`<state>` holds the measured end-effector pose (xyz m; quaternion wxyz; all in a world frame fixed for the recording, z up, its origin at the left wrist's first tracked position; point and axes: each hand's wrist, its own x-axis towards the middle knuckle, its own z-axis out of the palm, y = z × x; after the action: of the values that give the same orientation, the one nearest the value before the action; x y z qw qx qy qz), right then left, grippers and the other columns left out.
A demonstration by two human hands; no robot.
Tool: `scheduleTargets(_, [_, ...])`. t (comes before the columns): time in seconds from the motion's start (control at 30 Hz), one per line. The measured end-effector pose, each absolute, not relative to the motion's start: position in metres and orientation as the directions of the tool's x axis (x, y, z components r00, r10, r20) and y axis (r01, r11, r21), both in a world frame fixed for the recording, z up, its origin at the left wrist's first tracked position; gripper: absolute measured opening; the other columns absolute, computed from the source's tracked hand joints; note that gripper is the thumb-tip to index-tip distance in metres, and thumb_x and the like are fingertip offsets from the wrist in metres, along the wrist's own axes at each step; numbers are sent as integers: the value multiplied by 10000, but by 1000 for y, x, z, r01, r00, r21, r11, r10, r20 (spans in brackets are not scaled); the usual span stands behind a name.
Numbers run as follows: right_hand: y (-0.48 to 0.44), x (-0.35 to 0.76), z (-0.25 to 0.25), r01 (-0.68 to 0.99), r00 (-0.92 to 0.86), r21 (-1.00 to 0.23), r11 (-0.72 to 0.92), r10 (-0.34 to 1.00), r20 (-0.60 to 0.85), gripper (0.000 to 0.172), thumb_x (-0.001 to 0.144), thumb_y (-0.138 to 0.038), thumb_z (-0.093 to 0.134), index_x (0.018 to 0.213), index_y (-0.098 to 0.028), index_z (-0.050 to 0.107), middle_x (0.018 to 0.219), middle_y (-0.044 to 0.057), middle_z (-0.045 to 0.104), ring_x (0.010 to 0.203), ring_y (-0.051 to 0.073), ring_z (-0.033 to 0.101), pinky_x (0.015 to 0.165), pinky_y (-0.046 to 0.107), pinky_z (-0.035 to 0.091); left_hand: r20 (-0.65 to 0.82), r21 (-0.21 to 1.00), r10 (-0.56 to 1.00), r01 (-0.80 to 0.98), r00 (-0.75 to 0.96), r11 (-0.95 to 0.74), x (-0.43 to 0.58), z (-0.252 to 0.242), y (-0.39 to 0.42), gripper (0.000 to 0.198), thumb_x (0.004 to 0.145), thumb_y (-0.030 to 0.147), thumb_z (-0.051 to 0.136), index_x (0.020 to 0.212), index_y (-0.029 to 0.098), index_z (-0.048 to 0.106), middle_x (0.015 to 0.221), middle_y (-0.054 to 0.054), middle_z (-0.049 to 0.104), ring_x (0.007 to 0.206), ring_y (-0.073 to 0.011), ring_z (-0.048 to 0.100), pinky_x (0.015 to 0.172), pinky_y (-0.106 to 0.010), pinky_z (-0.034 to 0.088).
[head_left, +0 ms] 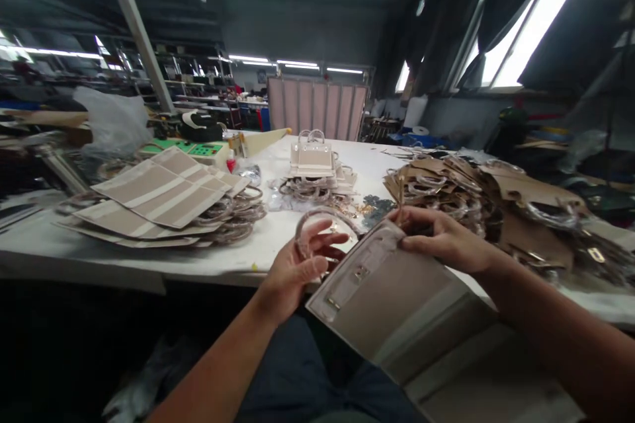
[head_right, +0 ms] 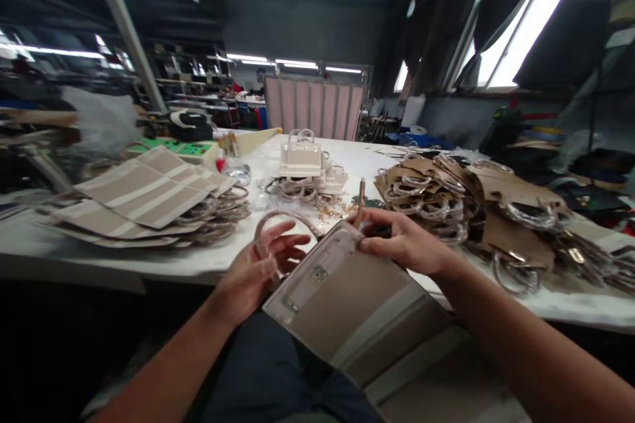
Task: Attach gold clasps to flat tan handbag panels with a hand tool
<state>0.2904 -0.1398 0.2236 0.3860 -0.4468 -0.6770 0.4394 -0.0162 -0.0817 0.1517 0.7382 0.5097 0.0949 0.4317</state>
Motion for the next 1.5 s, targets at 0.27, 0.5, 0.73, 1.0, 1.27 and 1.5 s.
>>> scheduleTargets(0.27, [-85,292,121,355,-409,-935,1,899,-154,351,889,-495,788,1061,-196,726,838,20,653,717,189,563,611,269,413,-220,837,730,-259,647,482,10,2,-105,636,657,477,969,1146,112,791,1007,-136,792,822,-233,728,764,-306,561])
scheduleTargets(0.5, [-19,292,71,549,-356,-835,24,911,-208,357,851,-504,758,1030,-195,777,758,-13,615,697,176,533,622,281,377,-392,758,821,-360,416,544,32,-26,-88,575,602,486,975,978,81,814,866,-120,782,686,-175,681,665,-251,525])
scheduleTargets(0.73, [26,312,48,602,-275,-798,-22,933,-233,447,781,-502,839,1083,-175,795,786,-6,654,725,178,570,650,283,413,-468,696,814,-424,344,579,56,-21,-74,515,612,441,964,956,89,811,844,-114,785,711,-201,703,691,-277,544])
scheduleTargets(1.0, [23,313,35,706,-259,-708,31,941,-218,279,843,-486,782,940,-225,792,682,-28,624,631,164,546,591,283,374,-558,641,765,-419,321,643,67,-22,-83,539,607,442,960,988,94,802,854,-110,793,731,-237,733,718,-304,562])
scheduleTargets(1.27, [-15,296,85,640,226,-752,160,896,383,307,953,-451,760,744,-232,703,649,10,621,580,178,550,554,314,409,-582,647,773,-432,252,629,78,-27,-81,444,645,390,919,957,94,808,825,-103,791,727,-240,732,719,-313,564])
scheduleTargets(1.5, [-43,236,65,-298,409,-896,330,892,193,443,924,-426,754,633,-238,479,547,-57,375,421,123,374,382,259,354,-599,646,769,-434,223,628,83,-26,-82,435,634,384,921,942,101,802,793,-92,777,716,-249,725,724,-336,562])
